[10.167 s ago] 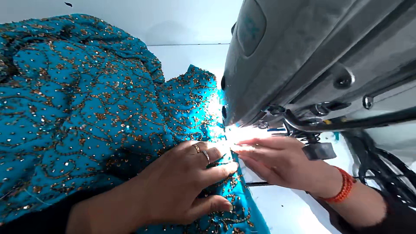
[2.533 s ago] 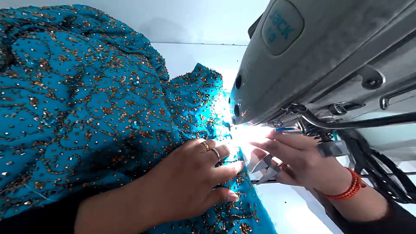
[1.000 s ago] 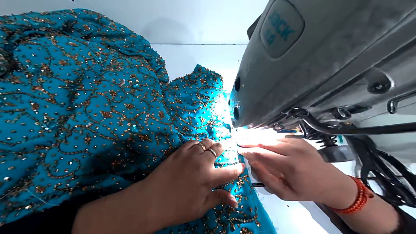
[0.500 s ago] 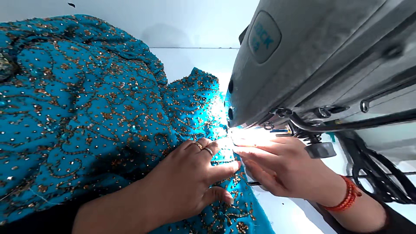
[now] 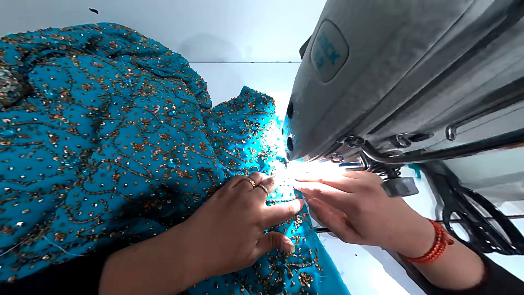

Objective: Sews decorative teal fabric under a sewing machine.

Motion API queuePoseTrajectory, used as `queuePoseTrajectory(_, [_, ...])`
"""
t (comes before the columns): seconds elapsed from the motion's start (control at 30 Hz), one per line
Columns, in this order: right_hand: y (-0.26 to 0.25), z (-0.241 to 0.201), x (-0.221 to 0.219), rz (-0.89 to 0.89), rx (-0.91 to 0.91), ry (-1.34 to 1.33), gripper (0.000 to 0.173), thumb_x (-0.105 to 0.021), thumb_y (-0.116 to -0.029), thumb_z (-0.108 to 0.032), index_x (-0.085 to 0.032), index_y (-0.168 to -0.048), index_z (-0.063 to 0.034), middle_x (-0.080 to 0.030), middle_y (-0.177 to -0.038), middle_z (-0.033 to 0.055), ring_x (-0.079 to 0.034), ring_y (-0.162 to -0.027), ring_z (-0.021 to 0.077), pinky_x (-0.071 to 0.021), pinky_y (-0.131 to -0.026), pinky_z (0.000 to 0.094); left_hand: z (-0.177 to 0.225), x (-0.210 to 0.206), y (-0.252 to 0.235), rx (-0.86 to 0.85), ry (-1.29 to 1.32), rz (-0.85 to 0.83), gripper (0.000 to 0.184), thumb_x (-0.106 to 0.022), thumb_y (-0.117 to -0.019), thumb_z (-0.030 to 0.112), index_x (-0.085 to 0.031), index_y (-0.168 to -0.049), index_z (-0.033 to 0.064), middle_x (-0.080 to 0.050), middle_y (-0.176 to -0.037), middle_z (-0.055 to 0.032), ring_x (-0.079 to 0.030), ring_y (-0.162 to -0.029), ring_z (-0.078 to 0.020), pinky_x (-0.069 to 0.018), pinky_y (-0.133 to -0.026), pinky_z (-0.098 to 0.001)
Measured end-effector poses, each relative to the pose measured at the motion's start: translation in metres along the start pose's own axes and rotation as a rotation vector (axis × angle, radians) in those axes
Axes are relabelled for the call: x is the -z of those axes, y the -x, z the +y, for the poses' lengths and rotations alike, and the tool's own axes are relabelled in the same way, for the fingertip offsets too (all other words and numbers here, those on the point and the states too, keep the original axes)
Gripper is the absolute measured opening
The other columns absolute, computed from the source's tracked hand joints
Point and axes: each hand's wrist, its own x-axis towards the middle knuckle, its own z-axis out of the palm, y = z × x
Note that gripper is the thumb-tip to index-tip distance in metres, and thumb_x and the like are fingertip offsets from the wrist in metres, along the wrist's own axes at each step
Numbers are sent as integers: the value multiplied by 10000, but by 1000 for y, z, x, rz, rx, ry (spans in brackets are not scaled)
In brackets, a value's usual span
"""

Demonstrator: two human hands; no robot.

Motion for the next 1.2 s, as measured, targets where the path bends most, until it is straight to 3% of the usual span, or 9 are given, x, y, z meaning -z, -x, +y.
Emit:
queuePoseTrajectory(0.07, [0, 0, 0, -5, -11, 4, 364, -453, -980, -245, -795, -1057, -151, -770, -1104, 49, -706, -1047, 185, -542, -853, 378, 0, 0, 0, 5, 3, 1, 597, -225, -1026, 649, -622, -1390, 390, -657, -1363, -108, -573, -1336, -307, -478, -1059, -495])
queuePoseTrajectory(0.57, [-2, -1, 0, -19, -25, 50, 368, -447, -986, -262, -788, -1063, -147, -769, -1079, 54, -709, -1020, 209, -542, -826, 413, 2, 2, 0, 54, 96, -65, 574, -267, -1028, 638, -568, -1447, 386, -574, -1472, -99, -452, -1448, -298, -391, -1142, -510])
queuePoseTrajectory(0.93, [-4, 0, 0, -19, -35, 59, 354, -454, -989, -263, -782, -1041, -142, -769, -1020, 44, -712, -949, 198, -543, -781, 408, 1, 0, -1, 56, 135, -54, 580, -277, -1029, 637, -562, -1459, 371, -519, -1534, -80, -412, -1481, -251, -396, -1158, -450])
queuePoseTrajectory(1.07, [-4, 0, 0, -15, -38, 55, 354, -456, -981, -265, -787, -1020, -145, -770, -1002, 39, -712, -939, 194, -538, -781, 410, 0, 0, -1, 49, 119, -51, 578, -279, -1028, 631, -575, -1448, 368, -558, -1497, -88, -436, -1466, -267, -415, -1143, -453])
queuePoseTrajectory(1.2, [-2, 0, -1, -21, -35, 49, 368, -453, -985, -271, -794, -1044, -147, -770, -1100, 51, -712, -1030, 209, -548, -842, 426, -3, 1, -2, 66, 129, -64, 578, -271, -1025, 645, -580, -1436, 381, -544, -1506, -81, -444, -1459, -256, -419, -1137, -462])
